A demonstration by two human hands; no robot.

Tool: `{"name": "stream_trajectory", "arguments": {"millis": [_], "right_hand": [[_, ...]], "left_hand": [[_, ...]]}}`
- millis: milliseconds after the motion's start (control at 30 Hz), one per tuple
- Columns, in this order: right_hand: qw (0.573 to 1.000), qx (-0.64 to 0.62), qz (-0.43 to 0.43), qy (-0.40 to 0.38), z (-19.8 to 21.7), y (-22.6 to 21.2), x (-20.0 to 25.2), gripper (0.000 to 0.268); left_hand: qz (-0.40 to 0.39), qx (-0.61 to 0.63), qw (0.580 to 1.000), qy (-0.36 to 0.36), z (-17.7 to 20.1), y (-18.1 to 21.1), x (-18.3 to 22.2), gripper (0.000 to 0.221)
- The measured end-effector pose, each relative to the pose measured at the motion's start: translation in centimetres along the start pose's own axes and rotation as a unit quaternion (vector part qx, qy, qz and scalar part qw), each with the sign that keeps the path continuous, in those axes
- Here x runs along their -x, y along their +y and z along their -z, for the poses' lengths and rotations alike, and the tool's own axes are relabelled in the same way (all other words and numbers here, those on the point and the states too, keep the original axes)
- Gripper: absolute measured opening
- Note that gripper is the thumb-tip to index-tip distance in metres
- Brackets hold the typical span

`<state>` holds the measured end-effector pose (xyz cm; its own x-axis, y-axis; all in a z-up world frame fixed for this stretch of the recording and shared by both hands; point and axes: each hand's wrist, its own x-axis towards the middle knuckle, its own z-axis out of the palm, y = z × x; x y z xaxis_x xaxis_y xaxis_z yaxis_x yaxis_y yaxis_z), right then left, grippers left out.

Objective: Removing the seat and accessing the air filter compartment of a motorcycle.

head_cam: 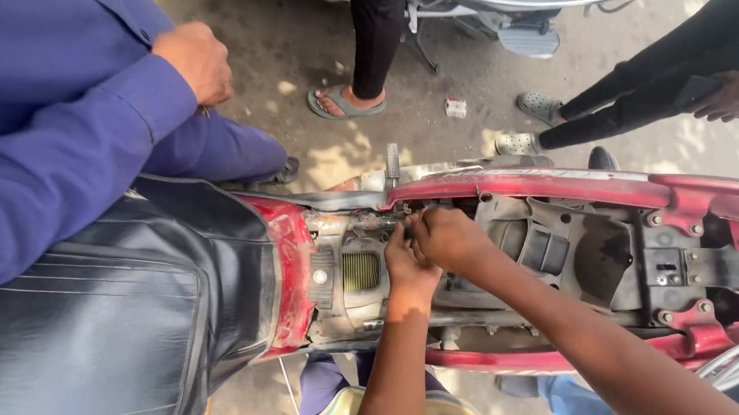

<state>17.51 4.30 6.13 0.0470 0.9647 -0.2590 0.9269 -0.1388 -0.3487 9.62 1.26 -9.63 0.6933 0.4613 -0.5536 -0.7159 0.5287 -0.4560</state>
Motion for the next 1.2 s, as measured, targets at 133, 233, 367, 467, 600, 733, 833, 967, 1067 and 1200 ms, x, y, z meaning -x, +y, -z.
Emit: {"name": "stream_trajectory", "arguments": {"millis": [133,233,367,467,600,733,833,967,1067,1200], "right_hand": [[0.992,-0.014,-0.11,-0.062,4.2,-3.5,-0.8,0.039],[0.99,0.105,0.017,-0.094,4.1,-3.0,0.1,0.027],[0.93,0.221,0.284,-0.078,6.9,-2.5,0.4,0.019],[0.889,0.248,0.38,-0.066,8.5,-3.0,1.1,0.021],[0.933,0.173,0.317,-0.006,8.1,-2.1,1.4,0.037],[0.97,0.075,0.232,-0.008,7.7,-1.6,2.8,0.051],[0.981,0.083,0.169,-0.049,9.5,-3.0,3.4,0.058],[0.989,0.068,0.024,-0.132,7.7,-2.8,2.3,0.042],[0.982,0.148,0.053,-0.106,4.2,-1.0,1.1,0.03],[0.923,0.213,0.307,0.095,5.8,-1.6,1.2,0.026]], "left_hand": [[0.04,-0.213,0.95,0.223,-7.9,1.9,4.7,0.048],[-0.051,-0.388,0.866,0.311,-7.2,4.7,5.8,0.035],[-0.147,-0.582,0.77,0.218,-9.7,7.3,6.2,0.041],[-0.12,-0.726,0.677,0.029,-10.6,7.8,5.4,0.044],[0.024,-0.821,0.569,0.032,-15.1,6.8,6.9,0.048],[0.021,-0.828,0.559,-0.045,-12.9,7.6,6.7,0.037],[-0.062,-0.881,0.447,-0.142,-13.3,7.4,6.4,0.028],[-0.15,-0.919,0.315,-0.186,-15.2,5.6,7.0,0.025],[-0.167,-0.93,0.282,-0.166,-15.7,5.8,6.0,0.025],[-0.105,-0.882,0.4,-0.227,-12.8,8.3,2.7,0.022]]}}
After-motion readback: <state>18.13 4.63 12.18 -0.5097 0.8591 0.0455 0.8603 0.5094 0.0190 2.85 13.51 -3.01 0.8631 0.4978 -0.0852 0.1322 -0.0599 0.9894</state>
